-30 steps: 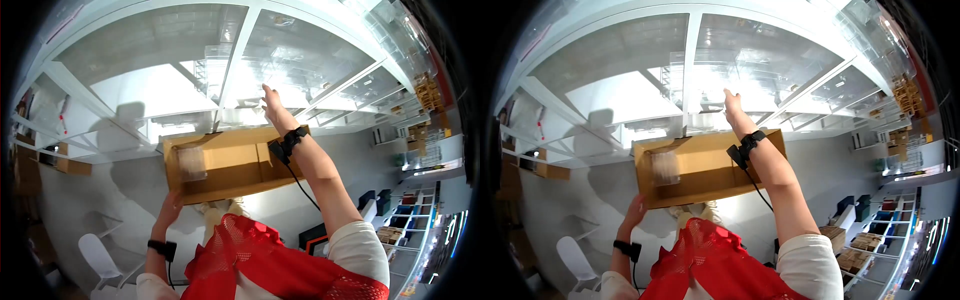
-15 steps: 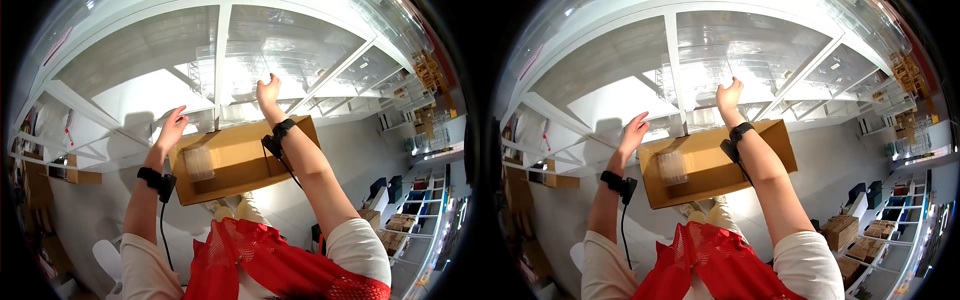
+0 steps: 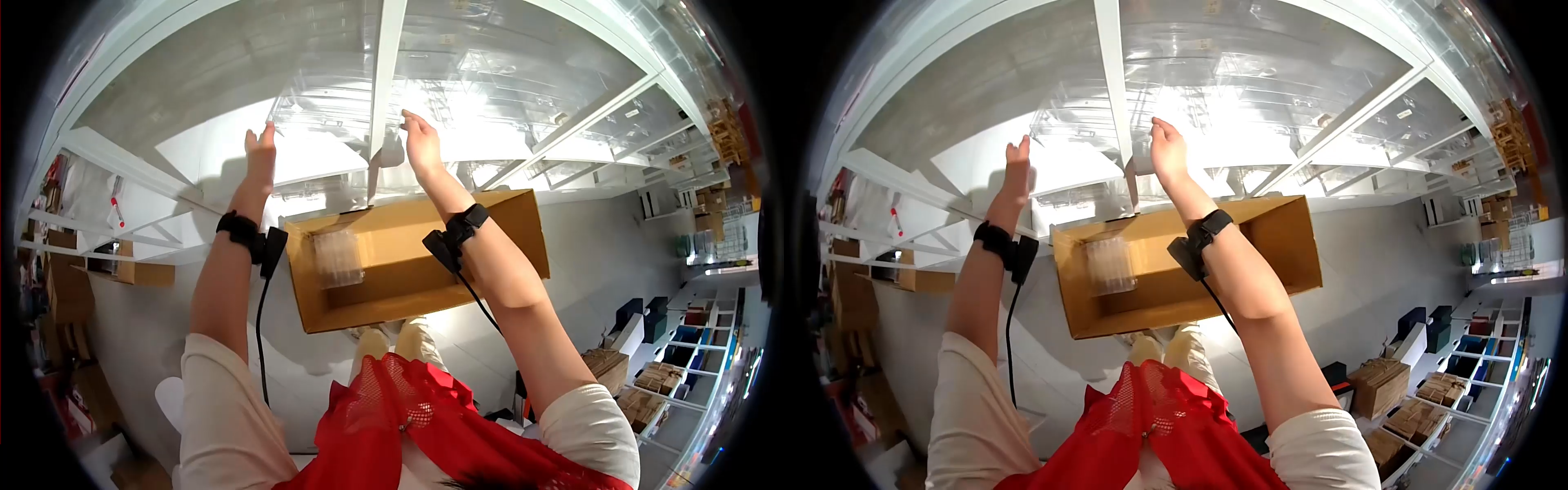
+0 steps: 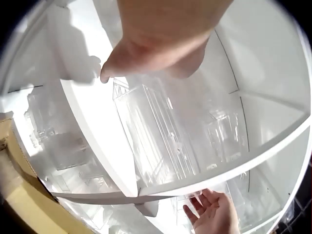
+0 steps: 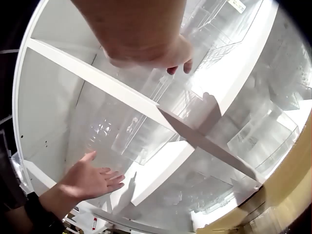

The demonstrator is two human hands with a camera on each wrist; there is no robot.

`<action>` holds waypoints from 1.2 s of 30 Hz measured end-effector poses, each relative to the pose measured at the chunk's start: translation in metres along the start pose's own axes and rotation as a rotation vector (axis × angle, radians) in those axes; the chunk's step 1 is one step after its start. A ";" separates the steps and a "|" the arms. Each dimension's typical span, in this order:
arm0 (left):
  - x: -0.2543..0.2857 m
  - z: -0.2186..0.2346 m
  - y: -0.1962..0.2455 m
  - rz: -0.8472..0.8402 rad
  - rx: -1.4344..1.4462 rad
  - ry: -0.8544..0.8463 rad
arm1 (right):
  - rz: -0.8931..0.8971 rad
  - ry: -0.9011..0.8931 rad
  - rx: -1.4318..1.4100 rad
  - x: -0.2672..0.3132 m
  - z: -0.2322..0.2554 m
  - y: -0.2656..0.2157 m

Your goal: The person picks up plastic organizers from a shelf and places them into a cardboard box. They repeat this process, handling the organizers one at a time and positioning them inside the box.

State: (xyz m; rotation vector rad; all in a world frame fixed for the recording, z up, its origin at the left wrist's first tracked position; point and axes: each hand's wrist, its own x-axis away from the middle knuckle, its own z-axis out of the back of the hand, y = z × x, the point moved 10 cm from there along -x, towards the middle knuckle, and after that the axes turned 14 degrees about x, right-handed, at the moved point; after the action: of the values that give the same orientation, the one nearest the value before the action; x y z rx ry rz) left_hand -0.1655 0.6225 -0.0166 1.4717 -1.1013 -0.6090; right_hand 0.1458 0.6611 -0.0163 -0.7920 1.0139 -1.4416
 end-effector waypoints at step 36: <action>0.019 0.048 -0.035 0.238 0.120 0.129 | -0.026 -0.858 -0.154 -0.019 -0.095 -0.042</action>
State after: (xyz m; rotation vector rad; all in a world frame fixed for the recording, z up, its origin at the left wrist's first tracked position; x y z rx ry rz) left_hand -0.1885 0.5801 -0.0567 1.4334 -1.2056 -0.2824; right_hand 0.0453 0.6930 -0.0148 -1.3759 0.4447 -0.8845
